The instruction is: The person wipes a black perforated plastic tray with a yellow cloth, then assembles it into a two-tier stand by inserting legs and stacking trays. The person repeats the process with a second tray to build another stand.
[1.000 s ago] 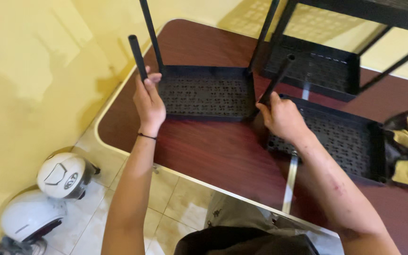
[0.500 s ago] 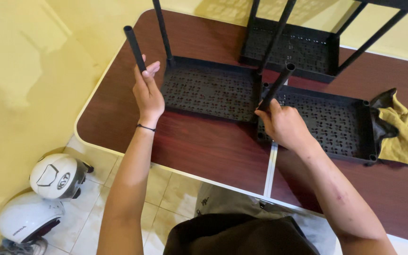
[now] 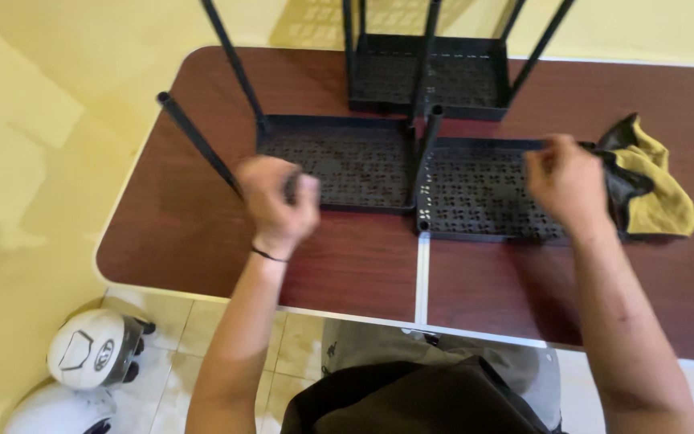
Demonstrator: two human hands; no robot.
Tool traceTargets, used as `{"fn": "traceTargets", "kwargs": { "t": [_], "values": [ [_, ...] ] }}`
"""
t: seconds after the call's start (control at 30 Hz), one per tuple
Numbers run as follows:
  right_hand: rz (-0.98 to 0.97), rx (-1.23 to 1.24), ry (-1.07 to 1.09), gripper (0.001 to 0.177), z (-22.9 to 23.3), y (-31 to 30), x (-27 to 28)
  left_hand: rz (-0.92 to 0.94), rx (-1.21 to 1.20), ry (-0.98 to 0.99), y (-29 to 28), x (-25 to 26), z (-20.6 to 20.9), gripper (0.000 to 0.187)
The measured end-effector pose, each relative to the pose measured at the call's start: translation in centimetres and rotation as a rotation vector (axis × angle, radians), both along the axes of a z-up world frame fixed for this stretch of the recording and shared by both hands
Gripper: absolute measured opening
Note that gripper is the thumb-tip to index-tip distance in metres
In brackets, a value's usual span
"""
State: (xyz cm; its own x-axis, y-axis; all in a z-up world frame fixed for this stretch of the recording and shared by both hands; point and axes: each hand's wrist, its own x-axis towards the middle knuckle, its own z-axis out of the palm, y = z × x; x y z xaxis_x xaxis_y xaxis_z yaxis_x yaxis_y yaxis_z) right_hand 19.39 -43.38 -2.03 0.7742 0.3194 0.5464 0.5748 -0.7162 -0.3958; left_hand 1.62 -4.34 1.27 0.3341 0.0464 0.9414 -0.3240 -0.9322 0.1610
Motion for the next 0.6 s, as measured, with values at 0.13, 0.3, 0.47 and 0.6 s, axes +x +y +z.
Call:
{"fn": "traceTargets", "kwargs": {
  "t": [0.13,0.3,0.47,0.6],
  "values": [
    [-0.357,-0.276,0.035,0.042,-3.1,-7.2,3.1,-0.231,0.331,0.423,-9.0,1.1,-1.8,0.029],
    [-0.426,-0.395,0.356,0.051,-7.3,-11.1,3.3,-0.132,0.391,0.738,-13.6,3.2,-4.0,0.055],
    [-0.426,-0.41,0.33,0.043,-8.9,-11.9,3.0,-0.093,0.448,0.949,-13.9,4.6,-5.6,0.065],
    [-0.398,-0.35,0.275,0.041,-8.8,-11.6,2.6,-0.08,0.549,0.831,-14.6,4.8,-6.7,0.056]
  ]
}}
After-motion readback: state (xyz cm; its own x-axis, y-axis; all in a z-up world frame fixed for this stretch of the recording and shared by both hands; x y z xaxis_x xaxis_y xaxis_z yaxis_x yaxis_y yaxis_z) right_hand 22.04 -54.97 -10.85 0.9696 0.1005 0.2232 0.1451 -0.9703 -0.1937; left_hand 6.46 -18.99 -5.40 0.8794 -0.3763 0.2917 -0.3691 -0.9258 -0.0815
